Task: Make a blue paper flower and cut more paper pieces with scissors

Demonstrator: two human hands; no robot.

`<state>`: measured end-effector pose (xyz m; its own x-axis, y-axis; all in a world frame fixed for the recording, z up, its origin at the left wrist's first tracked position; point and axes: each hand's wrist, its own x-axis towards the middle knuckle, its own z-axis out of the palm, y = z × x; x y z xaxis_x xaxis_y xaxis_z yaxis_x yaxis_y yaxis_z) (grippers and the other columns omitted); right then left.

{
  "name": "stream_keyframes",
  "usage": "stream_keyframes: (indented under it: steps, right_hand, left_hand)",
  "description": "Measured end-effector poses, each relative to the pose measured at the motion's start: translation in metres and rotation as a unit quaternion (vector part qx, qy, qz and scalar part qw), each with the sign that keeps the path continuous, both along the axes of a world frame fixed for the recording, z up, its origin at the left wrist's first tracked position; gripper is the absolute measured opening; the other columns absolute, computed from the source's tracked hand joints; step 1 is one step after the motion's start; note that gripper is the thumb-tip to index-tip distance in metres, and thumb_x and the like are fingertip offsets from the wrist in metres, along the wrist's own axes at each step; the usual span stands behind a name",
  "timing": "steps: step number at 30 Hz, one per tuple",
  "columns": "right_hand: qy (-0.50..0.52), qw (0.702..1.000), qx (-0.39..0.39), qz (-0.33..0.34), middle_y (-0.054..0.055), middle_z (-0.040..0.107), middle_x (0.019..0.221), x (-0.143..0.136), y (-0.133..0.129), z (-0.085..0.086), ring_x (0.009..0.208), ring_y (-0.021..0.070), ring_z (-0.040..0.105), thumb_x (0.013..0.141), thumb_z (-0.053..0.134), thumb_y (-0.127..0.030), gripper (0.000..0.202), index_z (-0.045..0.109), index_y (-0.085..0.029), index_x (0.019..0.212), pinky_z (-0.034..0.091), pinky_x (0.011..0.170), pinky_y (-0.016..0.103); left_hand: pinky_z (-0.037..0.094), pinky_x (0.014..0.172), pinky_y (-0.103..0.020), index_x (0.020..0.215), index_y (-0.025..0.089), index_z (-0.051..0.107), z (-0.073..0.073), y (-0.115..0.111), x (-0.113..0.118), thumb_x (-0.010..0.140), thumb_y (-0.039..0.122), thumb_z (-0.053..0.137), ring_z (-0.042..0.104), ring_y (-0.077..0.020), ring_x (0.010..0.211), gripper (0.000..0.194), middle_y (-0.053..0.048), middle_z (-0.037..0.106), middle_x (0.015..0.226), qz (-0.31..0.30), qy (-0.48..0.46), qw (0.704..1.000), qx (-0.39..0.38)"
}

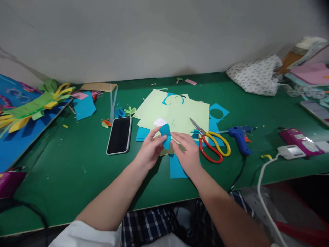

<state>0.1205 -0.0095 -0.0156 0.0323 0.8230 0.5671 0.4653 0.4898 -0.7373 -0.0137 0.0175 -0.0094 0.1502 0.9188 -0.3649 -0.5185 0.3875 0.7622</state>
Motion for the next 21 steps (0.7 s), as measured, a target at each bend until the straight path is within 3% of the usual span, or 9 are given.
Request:
stream_keyframes:
  steps: [9, 21]
  right_hand:
    - [0.028, 0.999, -0.016, -0.007, 0.005, 0.069, 0.100, -0.0005, -0.0009, 0.0020, 0.096, 0.0166, 0.061, 0.084, 0.053, -0.017, 0.023, 0.066, -0.023, 0.103, 0.050, 0.086, 0.035]
    - [0.011, 1.000, -0.025, 0.010, 0.003, 0.069, 0.098, -0.0003, 0.0007, 0.0000, 0.094, 0.0178, 0.061, 0.085, 0.052, -0.019, 0.023, 0.066, -0.027, 0.101, 0.051, 0.085, 0.039]
  left_hand:
    - [0.041, 0.056, -0.019, 0.106, 0.025, 0.059, -0.0001, -0.0003, -0.0013, 0.062, 0.018, 0.077, 0.054, -0.0067, 0.055, 0.048, 0.006, 0.063, 0.066, -0.001, 0.026, 1.000, 0.010]
    - [0.039, 0.054, -0.019, 0.100, 0.023, 0.061, -0.0015, 0.0009, -0.0009, 0.060, 0.017, 0.078, 0.053, -0.0068, 0.053, 0.045, 0.005, 0.063, 0.064, 0.007, 0.032, 0.999, 0.013]
